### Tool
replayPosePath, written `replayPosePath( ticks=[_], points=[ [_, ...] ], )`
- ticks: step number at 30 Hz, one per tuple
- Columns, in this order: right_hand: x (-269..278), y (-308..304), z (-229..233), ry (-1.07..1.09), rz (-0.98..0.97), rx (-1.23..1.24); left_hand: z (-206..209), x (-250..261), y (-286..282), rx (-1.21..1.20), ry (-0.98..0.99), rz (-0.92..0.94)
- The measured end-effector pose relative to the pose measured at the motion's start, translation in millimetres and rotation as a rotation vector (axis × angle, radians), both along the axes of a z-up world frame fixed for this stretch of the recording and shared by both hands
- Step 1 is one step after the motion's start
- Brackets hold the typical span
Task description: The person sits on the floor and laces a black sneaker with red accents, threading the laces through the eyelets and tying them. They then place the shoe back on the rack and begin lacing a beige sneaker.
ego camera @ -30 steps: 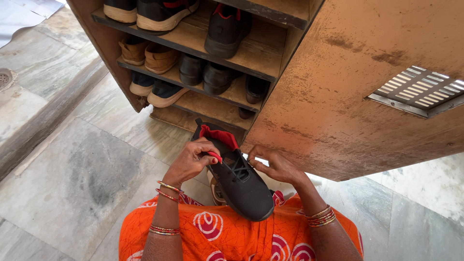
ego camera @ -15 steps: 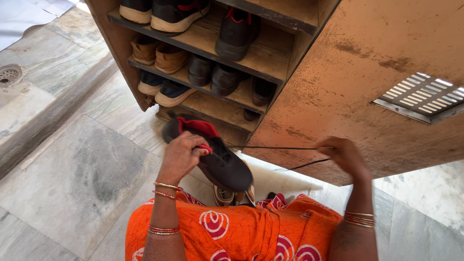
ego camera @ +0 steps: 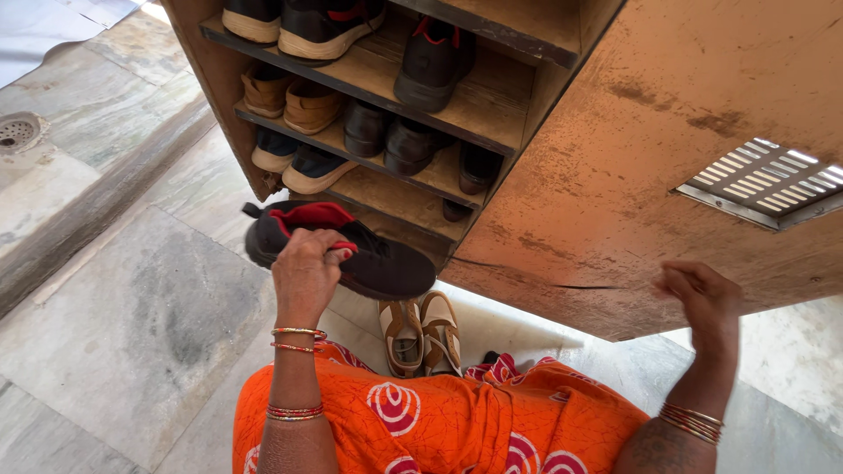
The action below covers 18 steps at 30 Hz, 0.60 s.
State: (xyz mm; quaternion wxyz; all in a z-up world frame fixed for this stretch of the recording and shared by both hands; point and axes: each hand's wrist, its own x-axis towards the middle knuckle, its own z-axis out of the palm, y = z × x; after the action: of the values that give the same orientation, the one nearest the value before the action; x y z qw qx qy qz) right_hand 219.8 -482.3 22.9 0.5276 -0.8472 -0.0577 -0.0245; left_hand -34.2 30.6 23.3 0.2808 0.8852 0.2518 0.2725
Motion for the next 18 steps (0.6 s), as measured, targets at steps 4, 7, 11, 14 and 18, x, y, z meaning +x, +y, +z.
replayPosePath(
  ticks=[4, 7, 11, 14, 18],
  points=[
    [-16, 67, 16, -0.073, 0.198, -0.042, 0, 6, -9, -0.122, 0.083, -0.132],
    [-31, 121, 7, 0.015, 0.372, -0.236, 1, 9, -13, -0.207, 0.124, -0.29],
    [-62, 189, -19, 0.015, 0.732, -0.399, -1, 14, -17, -0.336, 0.067, -0.452],
    [-83, 220, -33, 0.029, 0.819, -0.348, -5, 17, -22, -0.455, 0.089, -0.529],
    [-97, 236, -43, -0.035, 0.879, -0.235, -9, 22, -27, -0.477, 0.068, -0.612]
  ],
)
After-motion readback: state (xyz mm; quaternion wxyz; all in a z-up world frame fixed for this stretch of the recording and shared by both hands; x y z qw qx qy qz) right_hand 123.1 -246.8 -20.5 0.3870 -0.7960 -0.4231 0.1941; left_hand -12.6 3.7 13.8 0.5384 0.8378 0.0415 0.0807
